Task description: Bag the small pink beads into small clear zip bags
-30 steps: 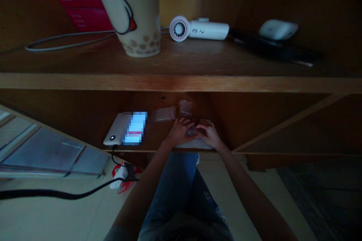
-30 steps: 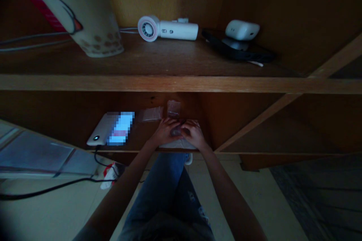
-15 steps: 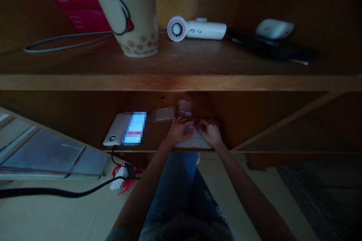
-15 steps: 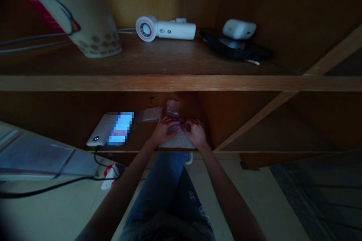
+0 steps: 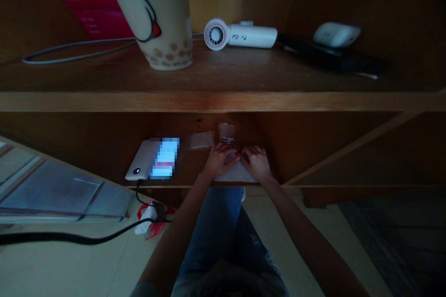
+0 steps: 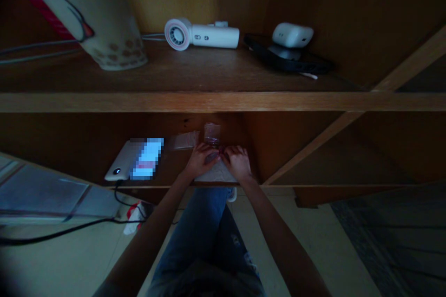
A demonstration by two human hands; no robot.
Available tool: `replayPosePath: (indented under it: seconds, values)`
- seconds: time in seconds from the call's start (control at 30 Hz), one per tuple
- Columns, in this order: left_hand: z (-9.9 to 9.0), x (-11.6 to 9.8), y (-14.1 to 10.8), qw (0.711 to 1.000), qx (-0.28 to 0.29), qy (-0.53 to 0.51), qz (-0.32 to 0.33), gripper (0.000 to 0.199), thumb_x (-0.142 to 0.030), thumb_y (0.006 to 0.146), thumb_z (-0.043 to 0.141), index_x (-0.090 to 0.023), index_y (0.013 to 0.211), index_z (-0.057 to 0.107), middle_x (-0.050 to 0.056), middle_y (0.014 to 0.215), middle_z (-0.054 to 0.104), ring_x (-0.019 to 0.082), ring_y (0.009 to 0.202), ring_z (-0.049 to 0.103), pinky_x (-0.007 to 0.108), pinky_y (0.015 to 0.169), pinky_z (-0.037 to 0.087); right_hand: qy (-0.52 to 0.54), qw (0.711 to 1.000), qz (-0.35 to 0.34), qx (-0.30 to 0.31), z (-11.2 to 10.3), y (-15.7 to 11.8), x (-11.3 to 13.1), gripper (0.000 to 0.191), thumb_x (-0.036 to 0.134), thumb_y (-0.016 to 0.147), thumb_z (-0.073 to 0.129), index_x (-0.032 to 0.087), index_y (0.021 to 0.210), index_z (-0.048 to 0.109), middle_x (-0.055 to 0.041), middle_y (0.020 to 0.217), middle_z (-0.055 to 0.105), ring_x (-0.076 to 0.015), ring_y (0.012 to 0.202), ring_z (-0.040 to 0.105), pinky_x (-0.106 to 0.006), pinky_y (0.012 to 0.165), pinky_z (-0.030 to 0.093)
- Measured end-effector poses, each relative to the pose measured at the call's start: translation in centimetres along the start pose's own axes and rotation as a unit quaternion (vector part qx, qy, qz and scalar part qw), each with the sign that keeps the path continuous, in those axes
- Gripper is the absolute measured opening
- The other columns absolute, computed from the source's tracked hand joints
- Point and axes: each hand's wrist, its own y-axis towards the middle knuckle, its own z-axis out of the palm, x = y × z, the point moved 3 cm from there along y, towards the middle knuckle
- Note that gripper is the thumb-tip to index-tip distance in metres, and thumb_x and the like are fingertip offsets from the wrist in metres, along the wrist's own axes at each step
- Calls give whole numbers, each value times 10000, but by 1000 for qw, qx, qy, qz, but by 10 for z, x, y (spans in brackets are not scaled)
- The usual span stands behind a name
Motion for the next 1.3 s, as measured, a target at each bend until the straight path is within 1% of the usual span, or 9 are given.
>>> replayPosePath:
  seconds: [0.13, 0.3, 0.4, 0.53, 0.63, 1.0, 1.13, 1.3]
  values:
    - [0, 1, 0, 1000, -10, -6, 4, 253, -397, 828, 492, -226, 961, 625, 38, 969, 645, 204, 961, 521, 392, 886, 376, -10, 1000, -2, 8, -2, 1, 2, 169, 323, 849, 467, 196, 868, 576, -68, 891, 637, -229, 879, 495, -328, 751, 289]
    - [1, 2, 0, 999, -23, -31, 4, 231, -379, 822, 509, -218, 944, 622, 32, 956, 650, 202, 946, 538, 385, 879, 382, 11, 999, -36, 9, -3, 0, 5, 190, 290, 868, 435, 210, 940, 591, -65, 975, 627, -214, 912, 495, -327, 787, 294]
    - [-1, 3, 1, 998, -38, -52, 5, 203, -353, 813, 527, -213, 926, 623, 28, 951, 652, 192, 934, 549, 369, 872, 390, 20, 999, -47, 15, -2, -1, 5, 180, 286, 857, 452, 206, 902, 607, -69, 956, 624, -211, 915, 497, -329, 798, 296]
    - [-3, 4, 1, 996, -49, -71, -1, 190, -341, 807, 539, -213, 917, 626, 26, 951, 651, 186, 936, 557, 356, 868, 399, 34, 999, -27, 6, -3, -1, 3, 140, 283, 833, 486, 201, 849, 599, -56, 903, 628, -210, 892, 499, -326, 781, 300]
    - [-2, 5, 1, 996, -47, -72, -5, 180, -342, 795, 556, -220, 904, 630, 23, 937, 654, 189, 931, 563, 362, 876, 400, 38, 999, -18, 2, -3, 0, 3, 141, 285, 838, 478, 206, 863, 592, -44, 897, 633, -211, 882, 500, -324, 771, 301]
    - [3, 7, 2, 998, -19, -52, -10, 235, -401, 764, 580, -228, 916, 624, 35, 946, 648, 200, 932, 568, 366, 868, 411, 42, 999, -26, 8, 0, 0, 1, 116, 258, 824, 486, 213, 839, 592, -50, 906, 627, -217, 897, 498, -333, 774, 303]
    - [3, 6, 2, 999, -24, -38, -13, 245, -412, 754, 588, -229, 916, 607, 31, 936, 641, 199, 924, 565, 365, 865, 406, 82, 996, -18, -2, -1, 0, -1, 88, 220, 794, 507, 218, 827, 589, -40, 890, 629, -213, 894, 501, -330, 775, 306]
    - [3, 5, 1, 1000, -13, -15, -12, 235, -414, 748, 592, -226, 889, 600, 36, 939, 630, 207, 933, 556, 367, 858, 399, 149, 989, -14, 1, 1, 0, -5, 51, 195, 761, 532, 220, 781, 571, -9, 821, 618, -192, 844, 511, -311, 761, 318]
